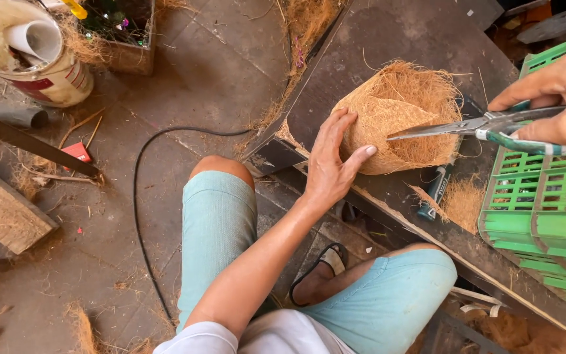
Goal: The person trims the edges of a coconut husk using shears, then folds and tucks the trimmed sections to shape the husk. The person continues to trim and adjust the husk, smoothing the surface and refining the edges throughout the clip.
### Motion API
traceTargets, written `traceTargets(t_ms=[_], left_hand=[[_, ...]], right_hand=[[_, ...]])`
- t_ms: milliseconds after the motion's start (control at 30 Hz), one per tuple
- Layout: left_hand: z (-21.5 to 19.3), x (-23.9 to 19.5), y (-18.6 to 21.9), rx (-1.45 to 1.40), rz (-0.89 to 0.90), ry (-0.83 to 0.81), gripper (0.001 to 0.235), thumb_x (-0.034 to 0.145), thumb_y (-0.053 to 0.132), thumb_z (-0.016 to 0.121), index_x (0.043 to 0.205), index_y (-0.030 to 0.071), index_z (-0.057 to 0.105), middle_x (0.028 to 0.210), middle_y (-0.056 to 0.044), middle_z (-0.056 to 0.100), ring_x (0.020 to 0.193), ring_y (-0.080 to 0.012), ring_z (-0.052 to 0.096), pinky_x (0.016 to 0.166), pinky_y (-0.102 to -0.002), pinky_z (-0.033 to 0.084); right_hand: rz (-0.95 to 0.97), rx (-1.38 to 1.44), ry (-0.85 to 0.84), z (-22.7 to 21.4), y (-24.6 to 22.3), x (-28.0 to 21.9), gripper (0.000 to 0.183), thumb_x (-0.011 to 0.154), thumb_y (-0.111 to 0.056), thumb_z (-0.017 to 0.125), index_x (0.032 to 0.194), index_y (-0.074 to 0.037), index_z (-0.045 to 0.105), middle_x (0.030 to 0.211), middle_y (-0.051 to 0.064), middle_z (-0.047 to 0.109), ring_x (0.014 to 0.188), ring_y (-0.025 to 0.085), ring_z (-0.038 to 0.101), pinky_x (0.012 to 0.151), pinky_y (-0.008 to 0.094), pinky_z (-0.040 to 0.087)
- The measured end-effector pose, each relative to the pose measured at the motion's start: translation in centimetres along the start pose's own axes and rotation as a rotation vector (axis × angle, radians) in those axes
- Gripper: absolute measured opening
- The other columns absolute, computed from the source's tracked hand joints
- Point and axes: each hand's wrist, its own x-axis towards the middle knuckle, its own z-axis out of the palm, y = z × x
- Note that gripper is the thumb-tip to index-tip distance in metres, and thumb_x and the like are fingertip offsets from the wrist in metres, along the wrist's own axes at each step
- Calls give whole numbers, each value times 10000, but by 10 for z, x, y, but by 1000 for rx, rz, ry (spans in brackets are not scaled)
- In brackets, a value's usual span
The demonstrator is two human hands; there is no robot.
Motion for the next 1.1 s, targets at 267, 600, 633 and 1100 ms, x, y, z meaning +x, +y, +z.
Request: traceTargets(t_ms=[267,600,633,1100], left_hand=[[-2,-1,2,-16,-12,-7,545,968,402,620,1407,113,477,1502,-149,465,1441,-309,445,1194,-471,404],[-2,-2,0,-30,-13,-8,544,970,403,618,1412,117,478,1507,-143,456,1445,-304,442,1185,-474,414],[-1,-2,-1,-29,-14,-7,544,970,403,618,1412,117,478,1507,-143,456,1445,-304,442,1185,-474,414],[-2,-2,-2,-48,-27,-30,562,960,401,637,1424,136,466,1515,-153,441,1456,-313,428,1183,-478,409]], right_hand=[[43,-396,42,-19,-25,2,462,707,-657,682,1168,-632,648,810,-256,874,919,-11,752,864,158,521],[36,-473,-109,-54,-67,-16,473,783,-626,588,1254,-586,589,998,-244,874,1086,71,760,900,232,549],[35,-473,-109,-54,-68,-15,473,783,-626,588,1254,-586,589,998,-244,874,1086,71,760,900,232,549],[37,-476,-178,-51,-71,-7,513,820,-643,595,1324,-574,531,1162,-208,821,1154,134,737,938,294,577]])
